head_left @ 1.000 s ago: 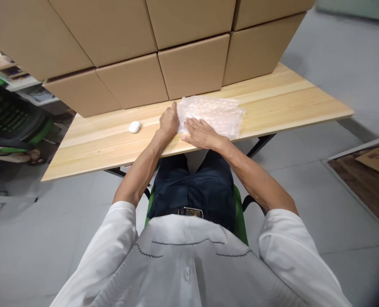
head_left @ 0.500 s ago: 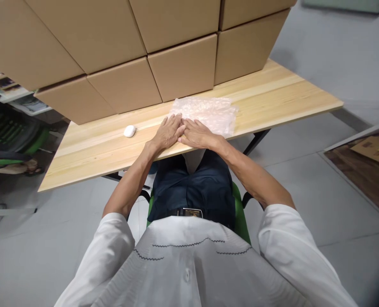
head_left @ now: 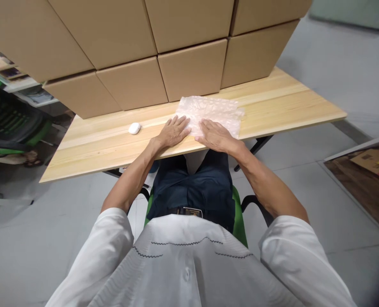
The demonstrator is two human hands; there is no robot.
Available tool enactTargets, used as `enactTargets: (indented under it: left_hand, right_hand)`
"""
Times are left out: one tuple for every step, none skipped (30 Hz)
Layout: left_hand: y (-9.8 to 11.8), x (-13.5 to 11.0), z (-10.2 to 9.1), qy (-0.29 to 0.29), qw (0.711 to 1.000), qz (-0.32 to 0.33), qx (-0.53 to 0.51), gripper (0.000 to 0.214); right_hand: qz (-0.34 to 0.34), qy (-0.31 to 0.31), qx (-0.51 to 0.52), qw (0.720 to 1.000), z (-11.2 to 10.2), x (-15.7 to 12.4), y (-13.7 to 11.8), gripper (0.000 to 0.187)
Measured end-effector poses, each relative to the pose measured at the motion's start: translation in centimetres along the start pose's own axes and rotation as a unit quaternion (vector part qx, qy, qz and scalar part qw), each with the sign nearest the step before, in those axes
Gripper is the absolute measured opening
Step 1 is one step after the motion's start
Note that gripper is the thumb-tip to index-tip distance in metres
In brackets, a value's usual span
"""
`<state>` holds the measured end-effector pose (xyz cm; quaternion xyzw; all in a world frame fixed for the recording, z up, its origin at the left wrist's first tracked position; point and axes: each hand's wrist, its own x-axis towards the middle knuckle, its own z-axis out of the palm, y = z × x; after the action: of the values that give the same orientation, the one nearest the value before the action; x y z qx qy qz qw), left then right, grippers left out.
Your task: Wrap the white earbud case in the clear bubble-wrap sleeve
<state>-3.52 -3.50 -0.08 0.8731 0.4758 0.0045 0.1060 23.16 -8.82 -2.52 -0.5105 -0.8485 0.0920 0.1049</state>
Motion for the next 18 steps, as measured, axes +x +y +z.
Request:
enactTargets:
  left_hand:
    - [0.0, 0.0, 0.0, 0.002, 1.000, 0.002, 0.000, 0.077]
    - [-0.1, 0.1, 0.1, 0.005, 1.000, 0.004, 0.001, 0.077]
    - [-0.1, 0.1, 0.1, 0.007, 1.000, 0.006, 0.002, 0.076]
    - [0.0, 0.0, 0.1, 0.008, 1.000, 0.008, 0.002, 0.075]
    - [0.1, -0.1, 0.0, 0.008, 1.000, 0.008, 0.003, 0.075]
    - [0.3, -0.3, 0.0, 0.006, 1.000, 0.007, 0.003, 0.074]
    - [0.5, -0.5, -0.1, 0.005, 1.000, 0.005, 0.004, 0.074]
    - [0.8, -0.7, -0.1, 0.004, 1.000, 0.002, 0.006, 0.074]
    - [1.1, -0.9, -0.1, 0.006, 1.000, 0.000, 0.011, 0.073]
    - [1.5, -1.2, -0.1, 0.010, 1.000, 0.000, 0.017, 0.073]
    - [1.8, -1.4, -0.1, 0.018, 1.000, 0.000, 0.024, 0.072]
    - [2.2, -1.5, -0.1, 0.027, 0.999, 0.000, 0.030, 0.072]
    - [2.5, -1.5, 0.0, 0.036, 0.999, 0.001, 0.034, 0.071]
    - [2.7, -1.5, 0.1, 0.044, 0.998, 0.002, 0.035, 0.070]
    - [2.9, -1.3, 0.2, 0.050, 0.998, 0.004, 0.035, 0.070]
    - [3.1, -1.2, 0.3, 0.055, 0.998, 0.007, 0.033, 0.069]
    - [3.1, -1.0, 0.4, 0.059, 0.998, 0.011, 0.030, 0.069]
    - [3.2, -0.8, 0.5, 0.061, 0.998, 0.015, 0.028, 0.069]
  right_hand:
    - [0.003, 0.004, -0.002, 1.000, 0.1, -0.2, 0.3, 0.094]
    - [0.003, 0.009, -0.004, 1.000, 0.1, -0.5, 0.5, 0.093]
    - [0.003, 0.013, -0.006, 1.000, 0.1, -0.7, 0.7, 0.093]
    - [0.004, 0.016, -0.009, 1.000, 0.0, -1.0, 0.9, 0.093]
    - [0.008, 0.018, -0.013, 1.000, -0.1, -1.3, 1.1, 0.093]
    - [0.012, 0.017, -0.016, 1.000, -0.4, -1.7, 1.3, 0.093]
    - [0.018, 0.013, -0.020, 1.000, -0.8, -2.1, 1.6, 0.093]
    - [0.025, 0.006, -0.024, 0.999, -1.3, -2.4, 1.8, 0.093]
    - [0.032, -0.005, -0.028, 0.999, -1.9, -2.8, 2.1, 0.092]
    - [0.037, -0.016, -0.032, 0.999, -2.6, -3.1, 2.4, 0.089]
    - [0.039, -0.025, -0.038, 0.998, -3.5, -3.2, 2.6, 0.085]
    - [0.040, -0.026, -0.045, 0.998, -4.3, -3.3, 2.7, 0.080]
    - [0.040, -0.015, -0.055, 0.998, -5.2, -3.1, 2.8, 0.077]
    - [0.039, 0.005, -0.063, 0.997, -6.0, -2.7, 2.8, 0.076]
    - [0.043, 0.034, -0.067, 0.996, -6.7, -2.1, 2.7, 0.073]
    - [0.046, 0.060, -0.067, 0.995, -7.3, -1.2, 2.6, 0.070]
    - [0.048, 0.075, -0.061, 0.994, -7.8, -0.1, 2.5, 0.067]
    - [0.051, 0.079, -0.055, 0.994, -8.1, 1.2, 2.3, 0.065]
